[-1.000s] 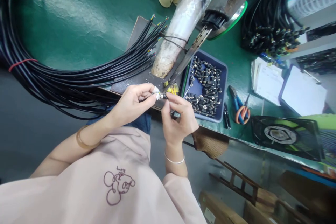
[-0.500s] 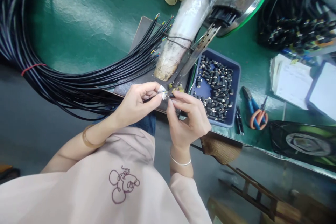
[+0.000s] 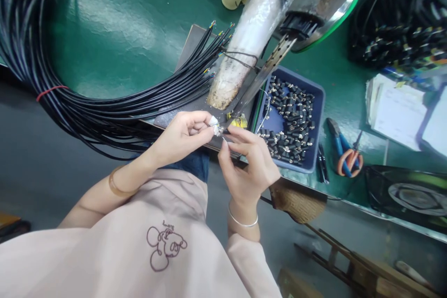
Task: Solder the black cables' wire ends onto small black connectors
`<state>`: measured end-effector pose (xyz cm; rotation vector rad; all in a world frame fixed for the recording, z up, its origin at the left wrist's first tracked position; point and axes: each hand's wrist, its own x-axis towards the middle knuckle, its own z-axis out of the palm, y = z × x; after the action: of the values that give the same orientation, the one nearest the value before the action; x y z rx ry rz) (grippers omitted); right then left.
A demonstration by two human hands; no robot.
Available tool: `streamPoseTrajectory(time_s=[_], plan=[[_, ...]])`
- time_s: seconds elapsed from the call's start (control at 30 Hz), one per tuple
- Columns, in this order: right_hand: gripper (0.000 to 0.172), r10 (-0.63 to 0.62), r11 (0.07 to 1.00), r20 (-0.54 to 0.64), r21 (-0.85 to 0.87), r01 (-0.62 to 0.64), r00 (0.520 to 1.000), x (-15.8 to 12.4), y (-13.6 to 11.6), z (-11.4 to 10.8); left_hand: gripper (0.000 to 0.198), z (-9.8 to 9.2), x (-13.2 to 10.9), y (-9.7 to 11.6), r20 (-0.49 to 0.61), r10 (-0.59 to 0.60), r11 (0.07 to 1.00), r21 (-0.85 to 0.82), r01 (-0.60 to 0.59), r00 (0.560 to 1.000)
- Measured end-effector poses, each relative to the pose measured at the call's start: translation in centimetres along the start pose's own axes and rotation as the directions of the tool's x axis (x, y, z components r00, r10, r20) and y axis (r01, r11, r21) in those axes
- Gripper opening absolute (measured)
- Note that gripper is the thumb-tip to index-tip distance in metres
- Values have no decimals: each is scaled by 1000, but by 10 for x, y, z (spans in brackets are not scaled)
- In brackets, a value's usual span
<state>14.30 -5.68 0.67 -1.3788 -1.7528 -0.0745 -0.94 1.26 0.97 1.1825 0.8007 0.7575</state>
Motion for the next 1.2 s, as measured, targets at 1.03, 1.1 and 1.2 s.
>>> streamPoseTrajectory(time_s=[1.03,1.1,1.2], plan=[[18,-8,999,18,31,7,1000,-4,1,-1,15,1,-4,2,11,-19,1000,-3,19,1000],[15,50,997,-64,64,-46,997,-7,2,-2,17,1,-7,1,16,-46,999,9,46,999],[10,192,981,-198,40,-188,961,-9,1,-8,19,0,-12,-1,22,-54,998,30,54,998]])
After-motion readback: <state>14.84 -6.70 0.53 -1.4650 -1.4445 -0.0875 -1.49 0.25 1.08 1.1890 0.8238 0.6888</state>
